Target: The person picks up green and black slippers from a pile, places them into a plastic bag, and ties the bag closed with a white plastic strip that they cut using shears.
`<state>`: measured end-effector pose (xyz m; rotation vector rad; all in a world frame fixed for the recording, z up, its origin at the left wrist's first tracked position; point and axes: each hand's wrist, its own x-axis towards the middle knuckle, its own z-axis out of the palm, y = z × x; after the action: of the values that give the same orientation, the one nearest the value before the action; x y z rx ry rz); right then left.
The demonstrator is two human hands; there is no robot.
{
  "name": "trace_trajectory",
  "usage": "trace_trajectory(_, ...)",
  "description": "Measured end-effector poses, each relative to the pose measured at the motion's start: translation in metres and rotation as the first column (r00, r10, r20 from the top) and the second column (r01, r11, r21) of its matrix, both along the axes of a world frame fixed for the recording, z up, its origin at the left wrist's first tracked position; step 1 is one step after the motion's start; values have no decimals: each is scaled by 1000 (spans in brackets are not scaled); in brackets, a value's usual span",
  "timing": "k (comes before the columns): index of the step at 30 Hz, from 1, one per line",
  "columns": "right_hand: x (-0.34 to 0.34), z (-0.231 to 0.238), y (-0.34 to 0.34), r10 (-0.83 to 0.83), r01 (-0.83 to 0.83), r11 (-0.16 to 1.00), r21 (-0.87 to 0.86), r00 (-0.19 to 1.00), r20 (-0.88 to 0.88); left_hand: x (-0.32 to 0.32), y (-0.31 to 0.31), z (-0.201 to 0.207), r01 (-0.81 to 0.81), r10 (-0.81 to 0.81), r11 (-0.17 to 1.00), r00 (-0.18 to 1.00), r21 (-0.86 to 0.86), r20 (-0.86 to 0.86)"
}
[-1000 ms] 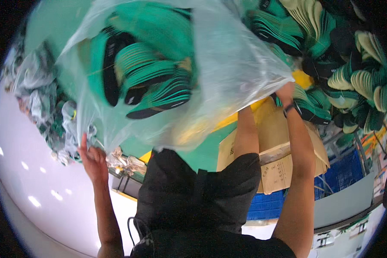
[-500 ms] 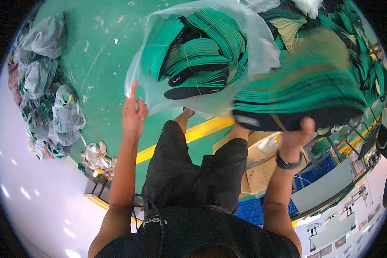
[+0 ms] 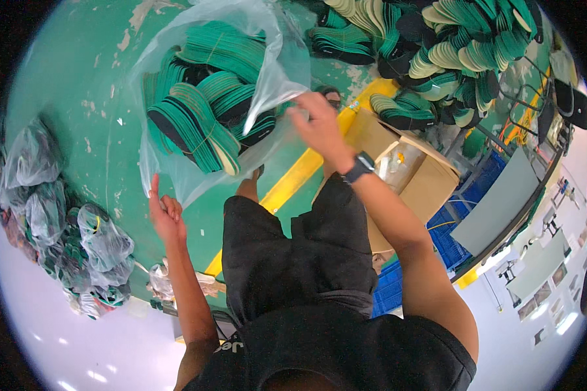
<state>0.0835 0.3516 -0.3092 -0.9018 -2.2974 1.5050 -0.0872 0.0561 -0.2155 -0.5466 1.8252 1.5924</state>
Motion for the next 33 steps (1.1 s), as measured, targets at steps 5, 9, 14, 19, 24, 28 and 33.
trace_trajectory(5, 51, -85, 101, -245, 320, 897, -304, 934, 261, 14, 30, -24, -4, 0, 984, 1000, -177, -23)
trace_trajectory(9, 67, -254, 191, 36, -369, 854, 366, 744, 667, 45, 39, -49, -44, 45, 953, 999, -301, -2)
trace_trajectory(14, 36, -326, 294, 177, -656, 472, 589, 725, 665, 46, 46, -62, -220, 204, 910, 976, -352, -82)
trace_trajectory(19, 37, -343, 281, 183, -920, 197, 339, 374, 909, 33, 61, -42, -303, 263, 876, 952, -375, -154)
trace_trajectory(24, 43, -345, 247, 231, -859, 362, 362, 459, 858, 32, 66, -37, -356, 302, 848, 933, -393, -194)
trace_trajectory(28, 68, -369, 213, 103, -673, 602, 429, 599, 794, 36, 67, -51, -228, 197, 920, 972, -320, -126)
trace_trajectory(33, 94, -334, 176, -92, -167, 951, 258, 648, 756, 28, 61, -44, -168, 146, 964, 982, -205, -120)
